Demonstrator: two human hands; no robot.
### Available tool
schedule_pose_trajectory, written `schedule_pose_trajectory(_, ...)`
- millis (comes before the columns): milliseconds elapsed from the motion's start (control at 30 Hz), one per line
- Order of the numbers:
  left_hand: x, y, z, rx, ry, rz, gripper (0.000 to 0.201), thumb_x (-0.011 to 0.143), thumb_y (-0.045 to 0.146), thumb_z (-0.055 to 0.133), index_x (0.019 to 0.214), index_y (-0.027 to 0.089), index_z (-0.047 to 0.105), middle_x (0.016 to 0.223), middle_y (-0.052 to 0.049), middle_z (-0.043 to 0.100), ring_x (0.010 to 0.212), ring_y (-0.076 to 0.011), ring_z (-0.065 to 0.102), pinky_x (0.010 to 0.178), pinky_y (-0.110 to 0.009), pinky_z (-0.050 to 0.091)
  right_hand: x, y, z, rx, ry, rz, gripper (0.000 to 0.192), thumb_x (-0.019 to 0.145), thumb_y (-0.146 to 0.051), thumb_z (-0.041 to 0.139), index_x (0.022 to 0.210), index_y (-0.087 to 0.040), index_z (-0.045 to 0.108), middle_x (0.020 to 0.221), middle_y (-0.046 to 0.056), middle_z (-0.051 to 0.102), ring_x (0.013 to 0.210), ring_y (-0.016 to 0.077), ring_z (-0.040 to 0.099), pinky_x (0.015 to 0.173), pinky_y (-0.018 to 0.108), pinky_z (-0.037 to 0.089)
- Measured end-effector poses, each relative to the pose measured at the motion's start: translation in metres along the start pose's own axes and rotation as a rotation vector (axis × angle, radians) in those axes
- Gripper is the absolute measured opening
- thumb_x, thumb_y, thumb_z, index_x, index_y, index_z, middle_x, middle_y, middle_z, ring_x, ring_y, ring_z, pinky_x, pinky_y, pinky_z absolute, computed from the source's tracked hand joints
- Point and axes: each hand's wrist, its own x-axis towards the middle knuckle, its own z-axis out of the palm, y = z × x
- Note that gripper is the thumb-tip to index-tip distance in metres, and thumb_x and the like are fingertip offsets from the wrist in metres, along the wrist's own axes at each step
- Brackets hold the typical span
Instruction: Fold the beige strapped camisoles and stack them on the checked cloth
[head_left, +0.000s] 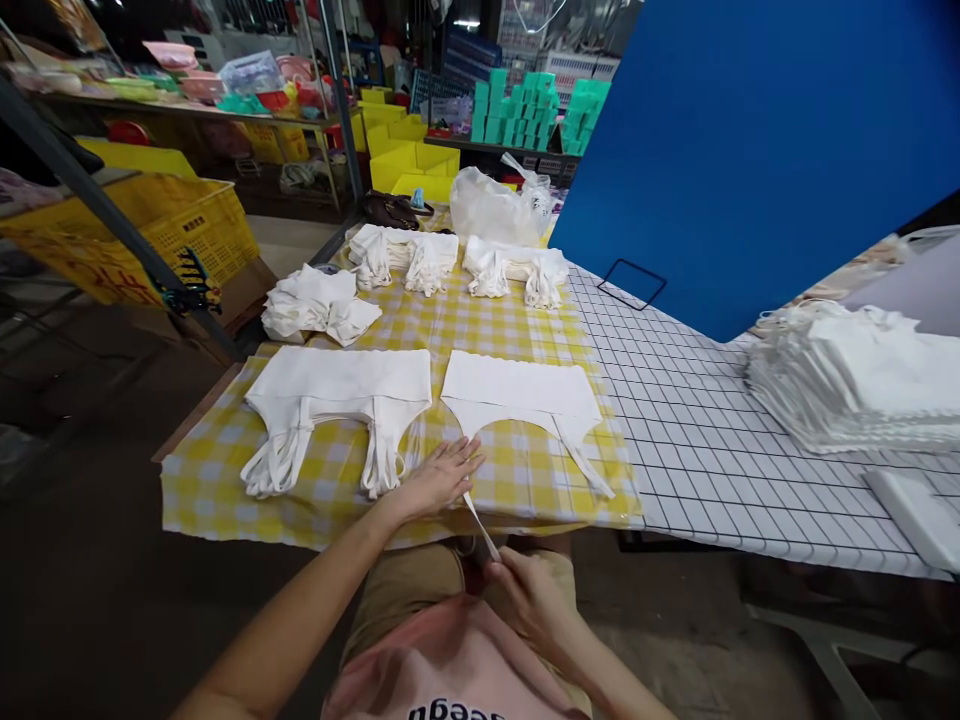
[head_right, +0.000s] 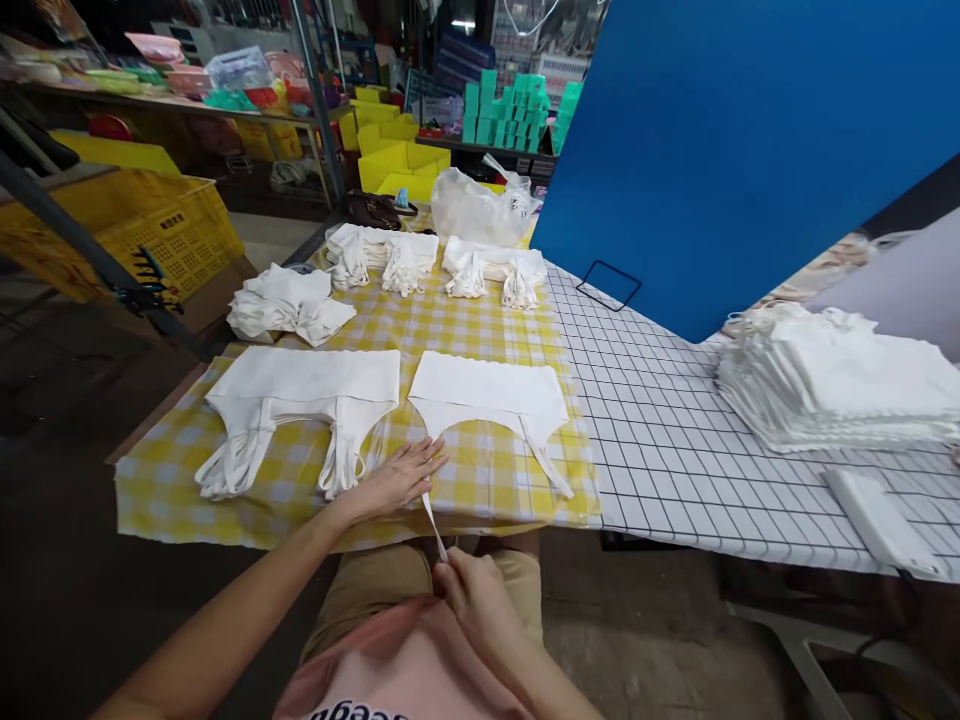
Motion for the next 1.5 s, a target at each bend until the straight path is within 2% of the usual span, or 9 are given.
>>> schedule_pose_trajectory(300, 0.000, 0.007, -0.011, -0.113, -0.046, -0.048, 0.047, 0.090, 0.018, 0.032, 0.137, 0.020, 0.032, 0.149, -0.007, 0.015, 0.137, -0.0187, 0.009, 0.110, -0.041, 0.012, 0.030, -0.036, -0.115, -0.362, 0.200, -0.092, 0.030, 0.085, -0.034, 0.035, 0.071, -0.020, 0.058, 0.066, 0.006, 0.064, 0.059, 0.0182, 0.056, 0.054, 0.026, 0.035)
schedule_pose_trajectory(433, 0.005, 0.025, -0.034, -0.393, -0.008, -0.095, 0.056, 0.083, 0.017, 0.043, 0.138, 0.021, 0.030, 0.147, -0.008, 0.020, 0.136, -0.0210, 0.014, 0.110, -0.044, 0.008, 0.051, -0.051, -0.134, -0.432, 0.215, -0.165, 0.027, 0.084, -0.031, 0.036, 0.072, -0.020, 0.057, 0.070, 0.006, 0.066, 0.061, 0.0180, 0.057, 0.055, 0.026, 0.036)
schedule_pose_trajectory(533, 0.013, 0.044, -0.056, -0.737, 0.116, -0.026, 0.054, 0.083, 0.028, 0.050, 0.135, 0.023, 0.037, 0.138, -0.007, 0.041, 0.129, -0.0221, 0.034, 0.107, -0.039, 0.022, 0.063, -0.061, -0.139, -0.482, 0.163, -0.189, 0.026, 0.084, -0.028, 0.036, 0.070, -0.020, 0.056, 0.067, 0.004, 0.064, 0.060, 0.0171, 0.056, 0.055, 0.025, 0.034)
schedule_pose_trajectory(633, 0.025, 0.058, -0.069, -1.064, 0.220, 0.000, 0.043, 0.081, 0.038, 0.054, 0.118, 0.017, 0.055, 0.106, -0.008, 0.064, 0.103, -0.0207, 0.056, 0.092, -0.032, 0.040, 0.071, -0.068, -0.145, -0.493, 0.125, -0.193, 0.026, 0.085, -0.027, 0.036, 0.069, -0.020, 0.055, 0.065, 0.003, 0.062, 0.060, 0.0161, 0.055, 0.055, 0.025, 0.033)
schedule_pose_trajectory(733, 0.035, 0.061, -0.069, -1.233, 0.300, -0.039, 0.034, 0.078, 0.042, 0.057, 0.092, 0.012, 0.065, 0.069, -0.003, 0.066, 0.072, -0.0157, 0.061, 0.077, -0.027, 0.044, 0.079, -0.067, -0.152, -0.474, 0.061, -0.173, 0.025, 0.086, -0.028, 0.036, 0.071, -0.020, 0.055, 0.064, 0.001, 0.060, 0.059, 0.0151, 0.052, 0.055, 0.025, 0.034)
schedule_pose_trajectory(1033, 0.034, 0.065, -0.064, -1.381, 0.339, -0.284, 0.032, 0.073, 0.042, 0.058, 0.063, 0.012, 0.059, 0.041, 0.004, 0.054, 0.040, -0.0084, 0.051, 0.059, -0.023, 0.043, 0.103, -0.022, -0.121, -0.301, -0.011, -0.316, 0.031, 0.075, -0.017, 0.047, 0.105, -0.022, 0.057, 0.102, 0.007, 0.054, 0.091, 0.0191, 0.053, 0.074, 0.032, 0.044)
schedule_pose_trajectory(1233, 0.037, 0.062, -0.064, -1.397, 0.321, -0.353, 0.028, 0.074, 0.038, 0.057, 0.060, 0.013, 0.056, 0.039, 0.004, 0.052, 0.035, -0.0080, 0.050, 0.045, -0.020, 0.039, 0.111, -0.018, -0.082, -0.348, 0.166, -0.332, 0.022, 0.086, -0.027, 0.039, 0.081, -0.018, 0.059, 0.078, 0.004, 0.054, 0.067, 0.0150, 0.051, 0.063, 0.028, 0.040)
schedule_pose_trajectory(1400, 0.036, 0.058, -0.068, -1.413, 0.337, -0.390, 0.027, 0.075, 0.035, 0.055, 0.060, 0.013, 0.056, 0.038, 0.004, 0.052, 0.035, -0.0079, 0.049, 0.047, -0.020, 0.040, 0.116, -0.014, -0.073, -0.220, 0.172, -0.270, 0.032, 0.080, -0.029, 0.045, 0.109, -0.016, 0.051, 0.056, -0.006, 0.042, 0.051, 0.0122, 0.042, 0.052, 0.023, 0.033)
schedule_pose_trajectory(1500, 0.036, 0.057, -0.072, -1.393, 0.328, -0.433, 0.026, 0.075, 0.031, 0.055, 0.056, 0.013, 0.054, 0.037, 0.004, 0.052, 0.034, -0.0075, 0.049, 0.046, -0.020, 0.040, 0.119, -0.012, -0.072, -0.115, 0.124, -0.239, 0.025, 0.079, -0.032, 0.045, 0.096, -0.017, 0.056, 0.051, -0.007, 0.038, 0.047, 0.0106, 0.037, 0.048, 0.022, 0.029)
